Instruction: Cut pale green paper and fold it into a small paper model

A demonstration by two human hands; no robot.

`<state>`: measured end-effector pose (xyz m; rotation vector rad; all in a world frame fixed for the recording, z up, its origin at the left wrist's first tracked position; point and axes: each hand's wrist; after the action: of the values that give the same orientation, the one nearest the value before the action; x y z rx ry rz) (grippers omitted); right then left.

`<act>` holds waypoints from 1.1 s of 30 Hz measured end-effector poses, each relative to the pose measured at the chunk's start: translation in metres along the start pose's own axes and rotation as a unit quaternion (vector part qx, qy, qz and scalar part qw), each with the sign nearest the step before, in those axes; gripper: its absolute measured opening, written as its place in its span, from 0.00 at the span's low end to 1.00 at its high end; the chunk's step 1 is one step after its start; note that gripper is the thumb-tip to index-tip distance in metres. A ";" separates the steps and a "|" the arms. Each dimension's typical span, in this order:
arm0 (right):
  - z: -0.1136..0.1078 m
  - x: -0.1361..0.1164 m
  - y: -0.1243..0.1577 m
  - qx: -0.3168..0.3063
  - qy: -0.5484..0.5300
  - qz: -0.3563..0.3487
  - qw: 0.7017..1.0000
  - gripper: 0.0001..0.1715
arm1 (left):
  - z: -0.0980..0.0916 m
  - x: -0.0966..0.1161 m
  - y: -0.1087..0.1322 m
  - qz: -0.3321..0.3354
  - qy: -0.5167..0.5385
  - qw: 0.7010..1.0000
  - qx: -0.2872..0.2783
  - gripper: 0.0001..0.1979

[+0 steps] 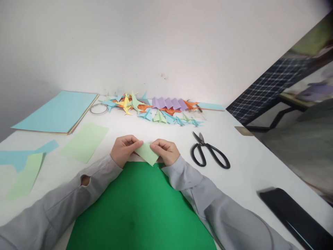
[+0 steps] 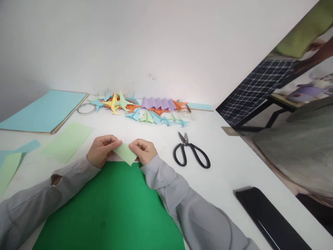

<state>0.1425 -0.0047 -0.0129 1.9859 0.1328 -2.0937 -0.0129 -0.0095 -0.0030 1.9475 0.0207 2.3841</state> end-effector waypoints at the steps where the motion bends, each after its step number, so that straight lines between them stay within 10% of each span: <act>1: 0.000 0.001 -0.001 -0.004 0.008 -0.026 1.000 0.17 | 0.000 0.001 0.001 -0.008 -0.018 1.000 -0.014 0.12; 13: -0.001 0.010 -0.004 -0.075 -0.016 -0.033 0.997 0.19 | 0.000 0.004 0.005 -0.022 -0.192 0.974 -0.115 0.14; 25: -0.001 0.000 -0.005 -0.065 -0.021 -0.004 0.998 0.24 | 0.001 0.003 0.004 0.003 -0.096 0.995 -0.010 0.16; 33: -0.001 0.008 -0.006 -0.090 0.034 -0.059 0.994 0.21 | 0.003 0.005 0.006 -0.012 -0.052 0.995 -0.084 0.19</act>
<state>0.1418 0.0004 -0.0214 1.9843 0.4474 -2.0036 -0.0114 -0.0154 0.0030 1.9775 -0.1553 2.1866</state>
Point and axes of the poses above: each hand's wrist, its own y-axis away from the middle knuckle, its own z-axis out of the palm, x = y × z
